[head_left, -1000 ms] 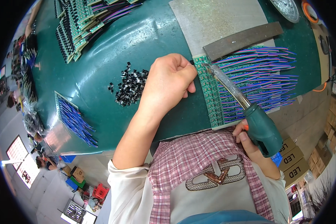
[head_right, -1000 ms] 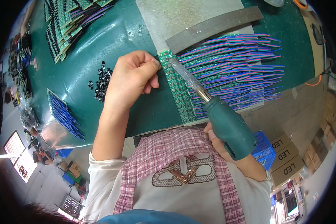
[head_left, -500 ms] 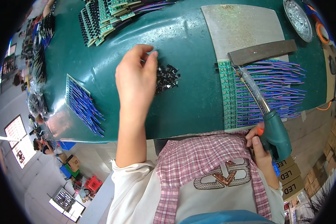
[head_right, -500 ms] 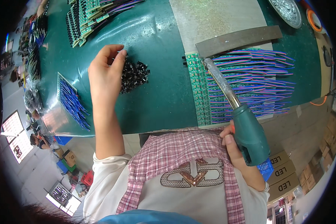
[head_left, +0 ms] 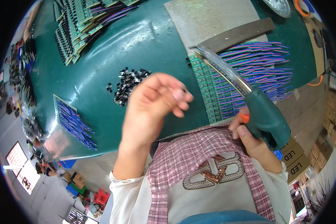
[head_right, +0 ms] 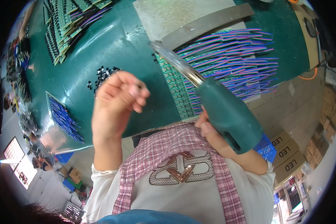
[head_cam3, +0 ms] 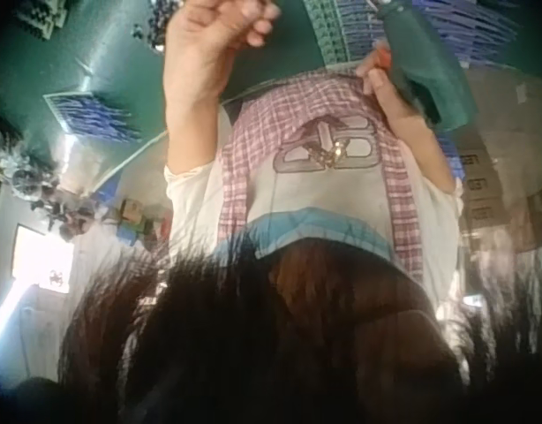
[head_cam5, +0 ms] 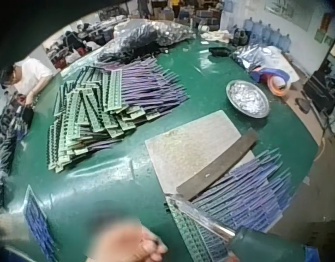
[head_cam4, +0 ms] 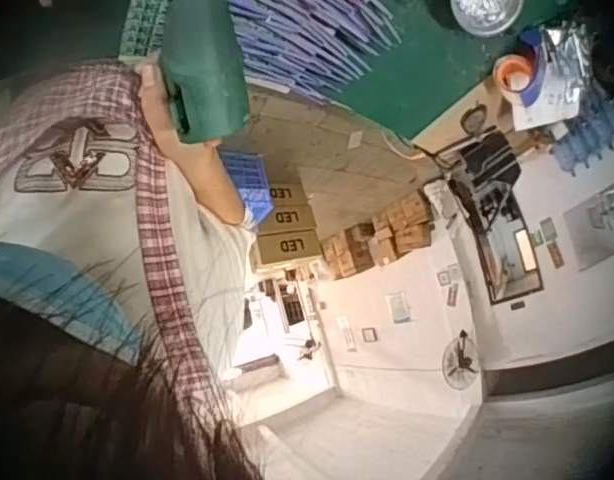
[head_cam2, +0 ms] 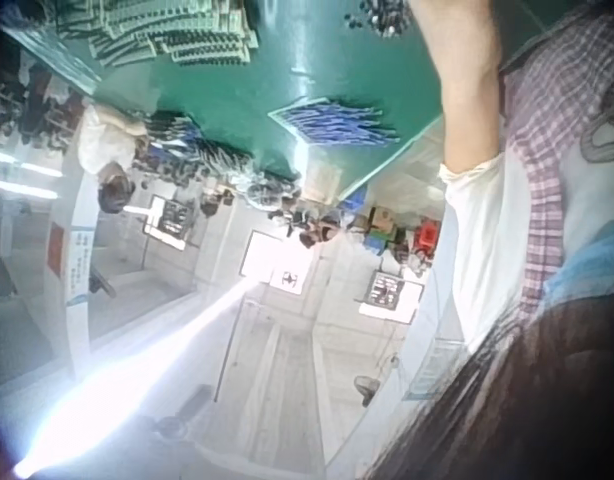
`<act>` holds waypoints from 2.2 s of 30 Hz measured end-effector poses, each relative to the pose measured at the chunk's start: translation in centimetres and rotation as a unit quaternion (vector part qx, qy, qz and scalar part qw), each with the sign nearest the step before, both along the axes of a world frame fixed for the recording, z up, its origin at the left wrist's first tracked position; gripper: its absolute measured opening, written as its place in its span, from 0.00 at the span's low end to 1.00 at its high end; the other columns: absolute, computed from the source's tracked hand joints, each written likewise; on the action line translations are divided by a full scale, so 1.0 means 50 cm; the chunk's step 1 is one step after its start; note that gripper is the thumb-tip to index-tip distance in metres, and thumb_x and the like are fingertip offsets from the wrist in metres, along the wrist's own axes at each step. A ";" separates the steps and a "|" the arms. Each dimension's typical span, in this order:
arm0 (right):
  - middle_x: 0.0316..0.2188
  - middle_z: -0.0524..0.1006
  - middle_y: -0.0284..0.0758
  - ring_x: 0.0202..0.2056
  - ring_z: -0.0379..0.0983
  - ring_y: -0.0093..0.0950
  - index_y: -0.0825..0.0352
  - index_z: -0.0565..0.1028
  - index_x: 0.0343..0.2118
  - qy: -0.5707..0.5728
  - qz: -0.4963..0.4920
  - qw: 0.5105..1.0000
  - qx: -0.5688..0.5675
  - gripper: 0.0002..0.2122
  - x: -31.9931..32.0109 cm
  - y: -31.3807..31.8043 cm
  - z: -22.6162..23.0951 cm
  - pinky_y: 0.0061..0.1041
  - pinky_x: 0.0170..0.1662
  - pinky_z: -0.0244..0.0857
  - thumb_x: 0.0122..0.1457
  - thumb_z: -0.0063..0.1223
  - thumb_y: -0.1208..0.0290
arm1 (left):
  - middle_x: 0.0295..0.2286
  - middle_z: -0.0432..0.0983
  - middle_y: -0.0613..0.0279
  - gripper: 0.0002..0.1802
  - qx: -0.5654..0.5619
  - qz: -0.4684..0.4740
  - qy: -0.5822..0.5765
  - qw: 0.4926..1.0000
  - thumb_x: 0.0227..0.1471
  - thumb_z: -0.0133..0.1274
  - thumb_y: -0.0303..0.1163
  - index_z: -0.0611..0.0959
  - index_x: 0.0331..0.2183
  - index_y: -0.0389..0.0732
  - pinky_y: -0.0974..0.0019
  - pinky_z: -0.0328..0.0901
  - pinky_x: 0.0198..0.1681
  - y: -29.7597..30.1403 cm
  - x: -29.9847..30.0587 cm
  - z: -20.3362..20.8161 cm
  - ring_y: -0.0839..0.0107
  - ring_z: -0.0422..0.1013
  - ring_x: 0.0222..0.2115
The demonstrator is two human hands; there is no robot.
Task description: The person assembles electronic components onto LED light strips using a soldering iron.
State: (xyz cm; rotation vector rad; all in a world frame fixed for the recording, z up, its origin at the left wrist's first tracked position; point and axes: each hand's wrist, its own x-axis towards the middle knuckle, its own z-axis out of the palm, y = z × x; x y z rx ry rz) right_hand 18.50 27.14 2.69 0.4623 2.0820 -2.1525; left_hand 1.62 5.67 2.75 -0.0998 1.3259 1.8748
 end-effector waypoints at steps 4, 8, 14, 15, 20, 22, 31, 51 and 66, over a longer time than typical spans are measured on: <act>0.31 0.74 0.35 0.30 0.71 0.21 0.67 0.66 0.52 0.020 0.039 0.996 0.075 0.20 -0.033 -0.015 0.004 0.21 0.34 0.68 0.58 0.55 0.79 | 0.33 0.81 0.58 0.07 0.020 -0.085 -0.105 0.991 0.59 0.53 0.22 0.77 0.40 0.35 0.74 0.72 0.34 0.050 0.056 -0.002 0.76 0.76 0.30; 0.36 0.75 0.34 0.37 0.71 0.20 0.68 0.69 0.51 0.077 0.040 0.976 0.202 0.19 -0.047 -0.026 -0.003 0.21 0.39 0.69 0.56 0.56 0.85 | 0.33 0.79 0.62 0.06 -0.025 -0.122 -0.056 0.991 0.59 0.53 0.21 0.77 0.40 0.34 0.75 0.72 0.35 0.064 0.083 0.015 0.80 0.75 0.31; 0.34 0.77 0.35 0.33 0.74 0.29 0.68 0.76 0.41 0.116 -0.019 0.973 0.196 0.12 -0.052 -0.032 -0.014 0.28 0.36 0.69 0.53 0.59 0.81 | 0.31 0.79 0.65 0.05 -0.088 -0.123 0.026 0.988 0.58 0.53 0.20 0.78 0.38 0.32 0.78 0.68 0.32 0.072 0.103 0.021 0.84 0.72 0.28; 0.35 0.77 0.35 0.34 0.74 0.30 0.68 0.76 0.41 0.110 -0.014 0.974 0.196 0.12 -0.053 -0.033 -0.017 0.28 0.37 0.69 0.53 0.59 0.80 | 0.29 0.79 0.65 0.05 -0.103 -0.143 0.039 0.984 0.57 0.53 0.20 0.78 0.37 0.32 0.77 0.68 0.31 0.072 0.102 0.021 0.84 0.72 0.27; 0.44 0.76 0.35 0.45 0.73 0.23 0.71 0.72 0.53 0.103 0.065 0.971 0.204 0.20 -0.046 -0.015 -0.012 0.25 0.50 0.68 0.55 0.57 0.83 | 0.24 0.78 0.62 0.04 -0.148 -0.185 0.185 0.954 0.55 0.53 0.22 0.78 0.35 0.31 0.73 0.66 0.25 0.072 0.096 0.026 0.83 0.71 0.22; 0.44 0.76 0.36 0.45 0.73 0.24 0.71 0.71 0.53 0.086 0.065 0.974 0.199 0.20 -0.049 -0.018 -0.015 0.25 0.50 0.68 0.55 0.57 0.83 | 0.23 0.78 0.61 0.04 -0.158 -0.197 0.135 0.958 0.55 0.53 0.22 0.78 0.34 0.31 0.72 0.66 0.24 0.072 0.094 0.028 0.81 0.71 0.21; 0.34 0.77 0.38 0.31 0.73 0.23 0.66 0.68 0.53 -0.025 0.005 0.999 0.025 0.17 -0.019 -0.004 -0.003 0.24 0.35 0.70 0.60 0.54 0.77 | 0.18 0.74 0.63 0.05 -0.218 -0.127 0.088 0.964 0.56 0.48 0.22 0.78 0.31 0.33 0.74 0.64 0.22 0.074 0.018 0.011 0.81 0.70 0.19; 0.31 0.79 0.34 0.29 0.78 0.30 0.61 0.80 0.35 -0.031 0.032 0.959 0.280 0.14 0.087 0.014 -0.065 0.27 0.31 0.72 0.44 0.70 0.70 | 0.15 0.76 0.62 0.10 -0.298 -0.135 0.095 0.940 0.53 0.50 0.29 0.79 0.25 0.32 0.72 0.60 0.17 0.102 -0.057 -0.031 0.80 0.66 0.13; 0.32 0.77 0.34 0.29 0.74 0.30 0.63 0.76 0.39 -0.078 0.048 0.958 0.270 0.16 0.096 0.023 -0.068 0.28 0.32 0.69 0.47 0.64 0.66 | 0.14 0.76 0.62 0.10 -0.290 -0.119 0.111 0.943 0.52 0.50 0.28 0.79 0.24 0.32 0.72 0.60 0.17 0.101 -0.051 -0.039 0.79 0.66 0.13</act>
